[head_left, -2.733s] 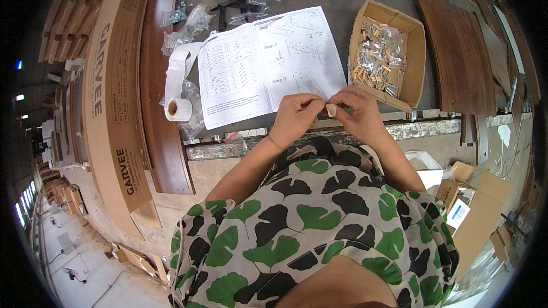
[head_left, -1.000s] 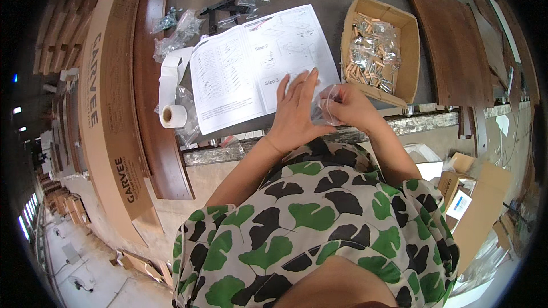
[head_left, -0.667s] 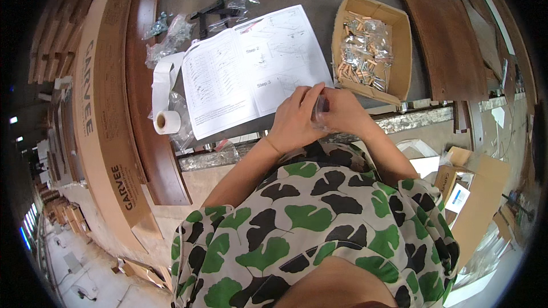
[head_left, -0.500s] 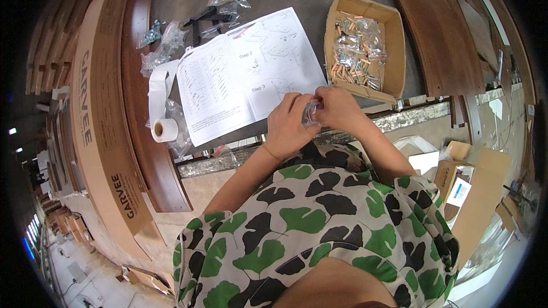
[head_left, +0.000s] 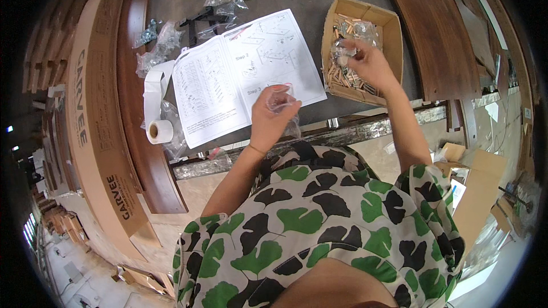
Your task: The person sorts screws and wooden dowels by taking them from a cardboard box and plastic bags and placing them onto a paper instruction manual on a table.
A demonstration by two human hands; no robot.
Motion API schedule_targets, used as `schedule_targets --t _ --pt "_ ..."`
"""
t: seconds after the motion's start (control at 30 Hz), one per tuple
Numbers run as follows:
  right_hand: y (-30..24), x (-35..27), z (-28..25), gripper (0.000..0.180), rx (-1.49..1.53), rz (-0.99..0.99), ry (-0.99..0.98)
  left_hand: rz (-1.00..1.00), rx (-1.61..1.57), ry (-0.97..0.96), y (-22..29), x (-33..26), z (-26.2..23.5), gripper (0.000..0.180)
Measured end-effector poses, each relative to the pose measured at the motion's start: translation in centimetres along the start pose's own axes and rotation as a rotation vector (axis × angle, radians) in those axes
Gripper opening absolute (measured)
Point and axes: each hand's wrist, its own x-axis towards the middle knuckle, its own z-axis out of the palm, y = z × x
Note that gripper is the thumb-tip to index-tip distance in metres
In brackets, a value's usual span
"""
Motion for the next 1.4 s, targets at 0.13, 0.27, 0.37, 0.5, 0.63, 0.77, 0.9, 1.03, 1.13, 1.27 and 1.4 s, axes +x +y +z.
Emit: schedule_targets --t 0.13,0.27,0.37,0.5,0.63,0.77,0.9,1.03,1.13,1.27,1.4 --pt "4.9 3.9 -0.7 0.053 -0.424 -0.189 0.079 0.061 0.087 0.104 -0.9 1.5 -1.7 0.035" --pt "3.4 4.7 -0.7 0.044 -0.421 -0.085 -0.025 0.115 0.106 0.188 -1.1 2.5 -3.7 0.037" --pt "4.0 4.2 -3.0 0.026 -0.476 0.057 -0.246 0.035 0.104 0.206 -0.8 2.9 -4.5 0.038" --pt "5.4 1.4 -6.1 0.017 -0.215 0.123 -0.283 0.011 0.166 0.19 -2.7 3.9 -5.0 0.039" --pt "2.7 1.2 -6.5 0.02 -0.786 0.079 -0.384 0.035 0.241 0.169 -5.8 5.5 -4.8 0.039" --pt "1.5 2.4 -4.8 0.038 -1.011 0.083 -0.246 0.097 0.339 0.165 -7.9 6.9 -4.8 0.038" --pt "2.4 5.3 -5.0 0.057 -0.824 0.015 0.04 0.062 0.302 0.196 -8.5 6.7 -5.2 0.039" --pt "6.3 6.9 -4.9 0.044 -0.861 0.082 0.104 0.111 0.353 0.209 -8.6 6.9 -4.9 0.039" --pt "6.7 6.6 -5.8 0.027 -0.643 0.065 -0.039 0.129 0.416 0.218 -8.4 6.9 -4.5 0.039" --pt "5.7 2.3 -4.2 0.015 -0.5 -0.134 -0.18 0.137 0.495 0.242 -7.7 6.5 -4.3 0.038" --pt "4.2 1.2 -3.6 0.02 -0.495 -0.192 -0.158 0.146 0.497 0.239 -8.1 6.6 -4.6 0.04"
